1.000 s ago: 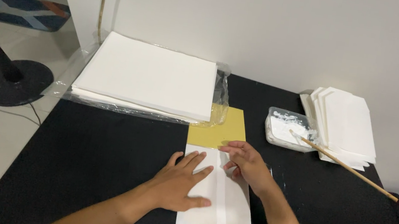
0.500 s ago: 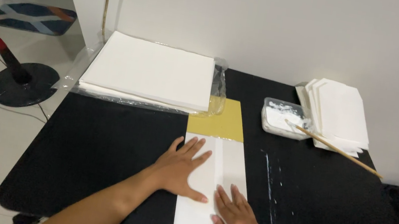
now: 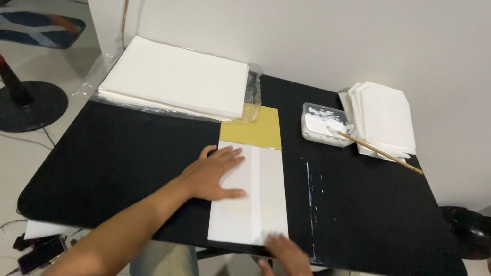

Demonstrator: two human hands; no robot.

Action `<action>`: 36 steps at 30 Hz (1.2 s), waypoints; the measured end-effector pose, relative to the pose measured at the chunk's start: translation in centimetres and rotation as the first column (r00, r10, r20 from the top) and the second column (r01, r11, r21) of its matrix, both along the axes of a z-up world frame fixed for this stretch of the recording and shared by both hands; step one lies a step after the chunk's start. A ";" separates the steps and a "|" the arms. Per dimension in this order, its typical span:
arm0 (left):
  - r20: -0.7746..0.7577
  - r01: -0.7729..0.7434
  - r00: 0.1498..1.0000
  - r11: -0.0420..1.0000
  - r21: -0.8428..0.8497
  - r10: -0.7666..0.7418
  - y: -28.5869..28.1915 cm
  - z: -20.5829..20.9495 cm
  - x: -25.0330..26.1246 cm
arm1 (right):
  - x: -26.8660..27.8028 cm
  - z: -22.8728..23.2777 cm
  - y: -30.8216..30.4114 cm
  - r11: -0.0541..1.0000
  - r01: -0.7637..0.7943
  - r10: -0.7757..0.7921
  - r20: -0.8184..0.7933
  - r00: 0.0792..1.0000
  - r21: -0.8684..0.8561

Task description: Folding white paper sheets and applying glue with a brush to assemble paper bags on a black table.

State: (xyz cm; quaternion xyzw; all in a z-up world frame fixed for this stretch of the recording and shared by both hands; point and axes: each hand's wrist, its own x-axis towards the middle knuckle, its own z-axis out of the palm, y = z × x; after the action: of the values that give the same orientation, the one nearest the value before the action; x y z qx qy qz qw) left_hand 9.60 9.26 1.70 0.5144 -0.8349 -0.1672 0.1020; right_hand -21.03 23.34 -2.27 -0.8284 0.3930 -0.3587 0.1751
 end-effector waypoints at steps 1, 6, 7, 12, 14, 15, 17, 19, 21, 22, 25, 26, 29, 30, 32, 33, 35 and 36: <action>-0.001 -0.004 1.000 1.000 0.002 0.004 0.5 0.0 -0.1 | 0.1 0.4 -0.1 1.000 -0.004 0.004 -0.001 1.000 0.002; -0.085 -0.151 0.979 0.945 0.290 0.183 5.6 3.7 -0.5 | 0.8 1.8 -2.4 0.940 0.181 -0.127 -0.196 0.972 0.290; -0.088 -0.161 0.977 0.941 0.297 0.195 6.6 2.3 -0.5 | 0.6 1.5 -2.7 0.940 0.172 -0.114 -0.201 0.973 0.295; -0.383 -0.201 0.903 0.979 0.022 0.194 10.8 -3.1 0.5 | 1.9 -1.6 -4.2 0.985 0.150 -0.131 -0.200 0.971 0.081; -0.413 -0.247 0.874 0.966 0.073 0.255 10.6 -2.3 0.4 | 2.3 -1.6 -4.7 0.990 0.138 -0.129 -0.175 0.976 0.039; -0.441 -0.277 0.846 0.954 0.119 0.300 10.5 -2.0 0.2 | 2.5 -1.7 -4.9 0.990 0.142 -0.142 -0.148 0.979 -0.010; -0.426 -0.282 0.854 0.954 0.103 0.298 10.4 -1.9 -0.2 | 2.6 -1.3 -5.4 0.988 0.156 -0.151 -0.160 0.976 0.018; -0.400 -0.288 0.866 0.953 0.092 0.300 10.4 -2.1 -0.1 | 2.9 -1.1 -5.7 0.984 0.169 -0.158 -0.164 0.974 0.054; -0.372 -0.216 0.906 0.976 0.010 0.204 9.8 -2.8 0.3 | 3.2 -0.8 -6.7 0.977 0.200 -0.185 -0.160 0.970 0.079; -0.370 -0.227 0.904 0.974 0.009 0.214 9.7 -3.3 0.4 | 3.2 -1.0 -7.0 0.979 0.188 -0.174 -0.157 0.972 0.079; -0.414 -0.195 0.901 0.973 -0.125 0.128 10.1 -4.7 0.6 | 3.2 -1.5 -7.2 0.988 0.152 -0.146 -0.136 0.980 0.037; -0.404 -0.193 0.908 0.968 -0.160 0.114 10.0 -4.9 0.5 | 3.1 -1.4 -7.2 0.987 0.156 -0.149 -0.130 0.980 0.044; -0.374 -0.201 0.917 0.970 -0.135 0.138 10.6 -4.6 0.0 | 3.0 -2.1 -6.9 0.987 0.155 -0.151 -0.089 0.984 0.046; -0.345 -0.207 0.925 0.972 -0.107 0.159 10.1 -3.9 0.1 | 3.1 -2.2 -7.2 0.988 0.155 -0.154 -0.038 0.987 0.013; -0.314 -0.194 0.939 0.969 -0.154 0.138 9.8 -4.4 0.4 | 3.2 -2.3 -7.2 0.986 0.158 -0.156 0.023 0.987 -0.059; -0.287 -0.199 0.949 0.957 -0.209 0.135 9.8 -5.0 0.4 | 3.0 -2.5 -7.1 0.980 0.143 -0.133 0.080 0.988 -0.141; -0.272 -0.207 0.950 0.959 -0.191 0.150 10.1 -3.6 -0.1 | 3.4 -1.0 -6.7 0.979 0.189 -0.184 0.069 0.980 -0.073; -0.246 -0.216 0.955 0.959 -0.186 0.168 10.1 -2.9 -0.2 | 3.7 -0.4 -6.4 0.973 0.232 -0.230 0.069 0.971 -0.013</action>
State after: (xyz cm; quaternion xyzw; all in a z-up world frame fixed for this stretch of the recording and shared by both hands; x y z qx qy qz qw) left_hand 9.41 19.39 -1.22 0.5572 -0.7764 -0.1250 0.2666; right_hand -17.32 16.96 -2.67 -0.7664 0.4767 -0.4084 0.1366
